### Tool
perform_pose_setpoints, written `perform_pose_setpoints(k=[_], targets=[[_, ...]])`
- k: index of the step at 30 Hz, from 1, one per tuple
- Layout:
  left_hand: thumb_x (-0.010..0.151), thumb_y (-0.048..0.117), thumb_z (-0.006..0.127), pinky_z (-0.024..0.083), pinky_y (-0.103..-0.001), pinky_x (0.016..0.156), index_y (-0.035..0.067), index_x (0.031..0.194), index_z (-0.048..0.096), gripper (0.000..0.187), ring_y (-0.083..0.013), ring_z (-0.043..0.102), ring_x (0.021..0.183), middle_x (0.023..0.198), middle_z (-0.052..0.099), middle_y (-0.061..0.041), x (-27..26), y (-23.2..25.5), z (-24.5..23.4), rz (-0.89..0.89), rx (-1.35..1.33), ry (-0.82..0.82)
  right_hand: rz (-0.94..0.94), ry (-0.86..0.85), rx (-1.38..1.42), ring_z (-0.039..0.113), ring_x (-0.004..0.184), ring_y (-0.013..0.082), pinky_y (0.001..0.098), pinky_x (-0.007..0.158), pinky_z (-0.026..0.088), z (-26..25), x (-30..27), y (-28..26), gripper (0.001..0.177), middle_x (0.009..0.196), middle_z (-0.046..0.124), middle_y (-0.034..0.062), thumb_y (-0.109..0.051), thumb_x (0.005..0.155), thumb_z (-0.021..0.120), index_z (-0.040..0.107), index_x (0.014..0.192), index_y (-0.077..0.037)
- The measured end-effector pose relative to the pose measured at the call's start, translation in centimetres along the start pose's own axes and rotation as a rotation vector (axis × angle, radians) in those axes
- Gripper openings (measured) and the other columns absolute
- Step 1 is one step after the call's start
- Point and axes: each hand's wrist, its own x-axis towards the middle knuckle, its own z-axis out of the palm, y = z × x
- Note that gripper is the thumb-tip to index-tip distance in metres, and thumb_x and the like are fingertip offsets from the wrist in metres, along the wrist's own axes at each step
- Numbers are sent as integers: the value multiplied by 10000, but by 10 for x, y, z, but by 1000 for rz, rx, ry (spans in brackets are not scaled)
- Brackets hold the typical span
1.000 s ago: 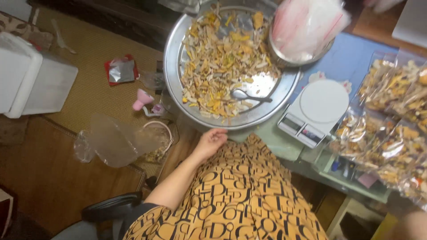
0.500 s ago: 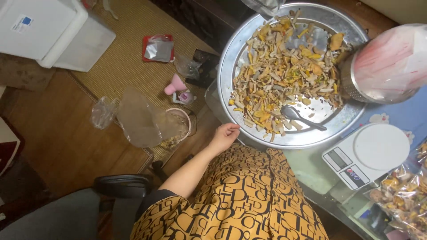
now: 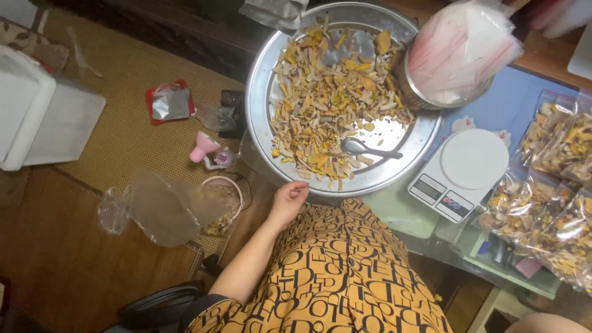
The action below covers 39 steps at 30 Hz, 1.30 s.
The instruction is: Packaging dried fruit snacks into small plastic bags from a large metal tray
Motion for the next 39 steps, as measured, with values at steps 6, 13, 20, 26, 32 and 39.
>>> perform_pose_setpoints(k=[6, 13, 20, 26, 32, 39], targets=[[921, 73, 713, 582, -274, 739, 51, 1190, 735, 271, -147, 701, 828, 970, 766, -131, -15, 16, 10, -104, -114, -70, 78, 65, -140, 697, 1009, 409, 412, 885, 623, -4, -14, 63, 258, 1276, 647, 384, 345, 1072, 617, 627, 1283, 197], [943, -2, 648, 565, -222, 782, -6, 1229, 693, 289, -140, 682, 871, 1032, 751, -122, -12, 51, 19, -169, -81, -125, 741, 94, -70, 672, 762, 156, 270, 601, 652, 71, -22, 260, 203, 941, 732, 119, -11, 927, 708, 738, 1122, 38], [935, 38, 647, 593, -246, 789, -5, 1218, 681, 288, -148, 697, 880, 1022, 748, -112, -9, 59, 32, -111, -78, -97, 555, -19, -369, 714, 845, 269, 351, 781, 567, 112, -31, 377, 451, 997, 757, 167, -252, 845, 836, 730, 1155, 58], [942, 57, 611, 616, -226, 656, 27, 1226, 675, 293, -180, 734, 838, 1072, 748, -136, -17, 61, 27, -96, -18, -101, 162, 140, -519, 591, 618, 211, 317, 628, 549, 78, -19, 377, 186, 760, 716, 136, -117, 950, 786, 816, 939, 66], [888, 80, 643, 606, -305, 854, 10, 1096, 718, 232, -212, 717, 956, 1066, 749, -109, 3, 30, 49, 148, 4, -18, 300, 299, -107, 672, 730, 218, 322, 533, 627, 59, -9, 371, 226, 1014, 714, 214, 73, 1185, 763, 575, 1059, 67], [906, 122, 648, 587, -334, 861, 37, 1051, 719, 183, -202, 684, 936, 1025, 719, -97, 7, 50, 55, 204, 8, -122, 1063, 223, 114, 557, 590, 36, 206, 510, 525, 60, 16, 341, 113, 752, 605, -56, -256, 1116, 638, 612, 1031, -187]])
